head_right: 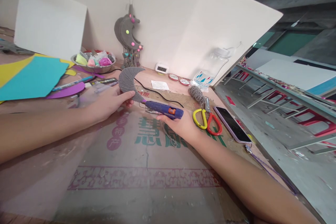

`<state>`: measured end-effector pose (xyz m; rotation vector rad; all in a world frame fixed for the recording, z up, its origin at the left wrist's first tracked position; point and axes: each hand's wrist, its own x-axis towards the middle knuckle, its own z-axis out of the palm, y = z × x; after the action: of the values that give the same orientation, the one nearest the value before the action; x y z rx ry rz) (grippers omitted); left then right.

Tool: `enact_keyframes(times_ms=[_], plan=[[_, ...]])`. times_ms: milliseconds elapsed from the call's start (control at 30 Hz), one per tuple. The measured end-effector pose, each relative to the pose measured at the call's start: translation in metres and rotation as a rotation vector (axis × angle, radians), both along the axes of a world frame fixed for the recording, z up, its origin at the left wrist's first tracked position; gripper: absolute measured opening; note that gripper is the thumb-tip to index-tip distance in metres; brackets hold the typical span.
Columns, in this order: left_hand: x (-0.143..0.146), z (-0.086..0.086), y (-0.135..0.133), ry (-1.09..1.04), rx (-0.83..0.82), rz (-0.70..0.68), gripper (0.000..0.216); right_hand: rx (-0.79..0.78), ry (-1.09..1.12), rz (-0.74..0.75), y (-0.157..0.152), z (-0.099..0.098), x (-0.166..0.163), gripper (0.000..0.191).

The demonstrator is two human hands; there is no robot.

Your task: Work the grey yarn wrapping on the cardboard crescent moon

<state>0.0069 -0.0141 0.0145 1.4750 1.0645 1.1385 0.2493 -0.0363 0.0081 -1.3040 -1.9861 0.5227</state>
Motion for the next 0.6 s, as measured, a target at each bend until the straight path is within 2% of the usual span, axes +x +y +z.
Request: enact_keyframes(times_ms=[600], plan=[[0.0004, -0.0005, 0.001, -0.029, -0.006, -0.012, 0.016, 0.043, -0.001, -0.021, 0.0023, -0.0011, 0.0007, 0.026]])
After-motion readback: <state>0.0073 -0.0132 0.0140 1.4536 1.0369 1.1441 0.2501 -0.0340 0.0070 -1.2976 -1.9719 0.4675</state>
